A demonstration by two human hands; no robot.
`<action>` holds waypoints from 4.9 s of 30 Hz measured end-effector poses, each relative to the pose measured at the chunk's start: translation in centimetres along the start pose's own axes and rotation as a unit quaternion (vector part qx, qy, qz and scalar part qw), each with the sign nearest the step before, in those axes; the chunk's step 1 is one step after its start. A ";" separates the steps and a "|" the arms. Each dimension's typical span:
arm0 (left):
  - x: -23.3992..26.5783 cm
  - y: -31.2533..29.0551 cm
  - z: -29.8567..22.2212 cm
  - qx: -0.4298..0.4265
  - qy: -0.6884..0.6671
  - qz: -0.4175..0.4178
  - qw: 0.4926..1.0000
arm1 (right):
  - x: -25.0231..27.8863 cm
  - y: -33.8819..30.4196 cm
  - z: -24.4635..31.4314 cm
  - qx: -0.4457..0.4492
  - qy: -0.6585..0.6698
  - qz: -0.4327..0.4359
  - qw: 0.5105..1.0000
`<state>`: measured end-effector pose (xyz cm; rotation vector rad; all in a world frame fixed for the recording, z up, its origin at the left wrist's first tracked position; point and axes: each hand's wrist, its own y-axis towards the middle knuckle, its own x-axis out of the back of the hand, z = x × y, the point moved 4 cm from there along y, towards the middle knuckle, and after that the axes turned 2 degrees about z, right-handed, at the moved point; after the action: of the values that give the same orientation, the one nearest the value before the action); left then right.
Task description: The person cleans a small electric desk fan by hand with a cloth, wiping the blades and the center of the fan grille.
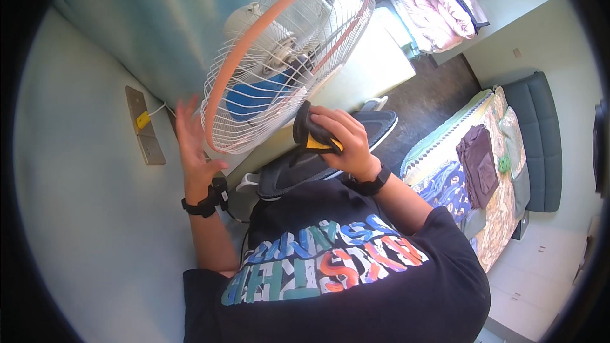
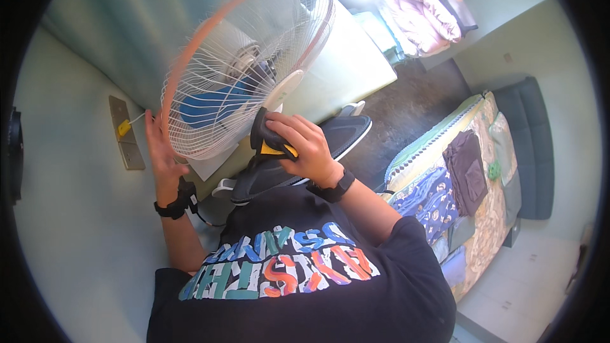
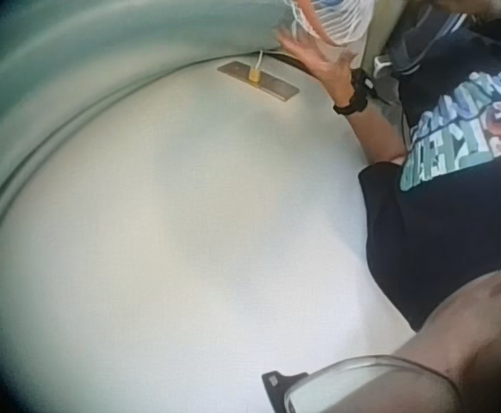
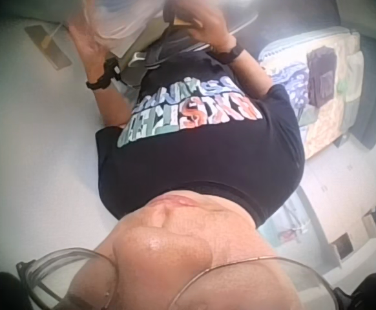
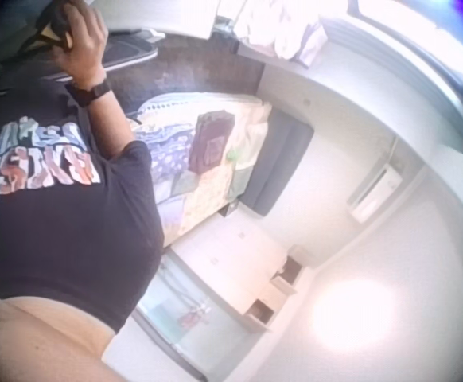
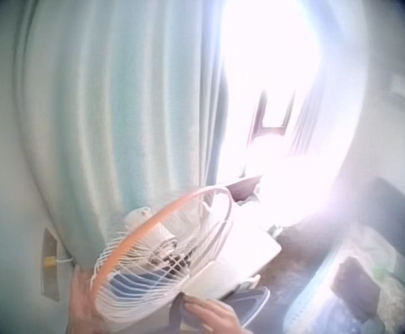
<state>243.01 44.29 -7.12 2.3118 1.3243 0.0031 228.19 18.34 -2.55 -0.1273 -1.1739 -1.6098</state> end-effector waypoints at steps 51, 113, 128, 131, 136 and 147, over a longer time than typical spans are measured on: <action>-3.0 0.4 0.9 -0.109 0.181 -0.047 0.976 | 2.8 -0.6 -2.4 -0.295 0.079 -0.257 0.917; 3.8 -1.7 8.2 0.271 0.345 0.142 0.887 | -1.1 0.7 2.7 -0.066 -0.109 0.019 0.992; -5.6 1.1 -1.5 -0.068 0.198 0.002 0.978 | -0.4 1.1 3.2 -0.024 -0.072 0.021 0.997; -5.7 1.0 -0.8 -0.119 0.186 -0.007 0.975 | 0.1 2.1 4.5 0.038 -0.055 -0.005 0.998; -5.8 0.0 -0.1 -0.142 0.283 -0.019 0.948 | 0.2 4.1 7.8 0.206 -0.063 -0.052 0.975; -5.0 -1.3 2.8 -0.094 0.188 -0.093 0.973 | -0.2 7.7 8.1 0.338 -0.219 -0.023 0.915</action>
<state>239.94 39.66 -8.94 2.0835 1.6416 0.5069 230.56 24.97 6.18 -0.0071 -2.0364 -1.1539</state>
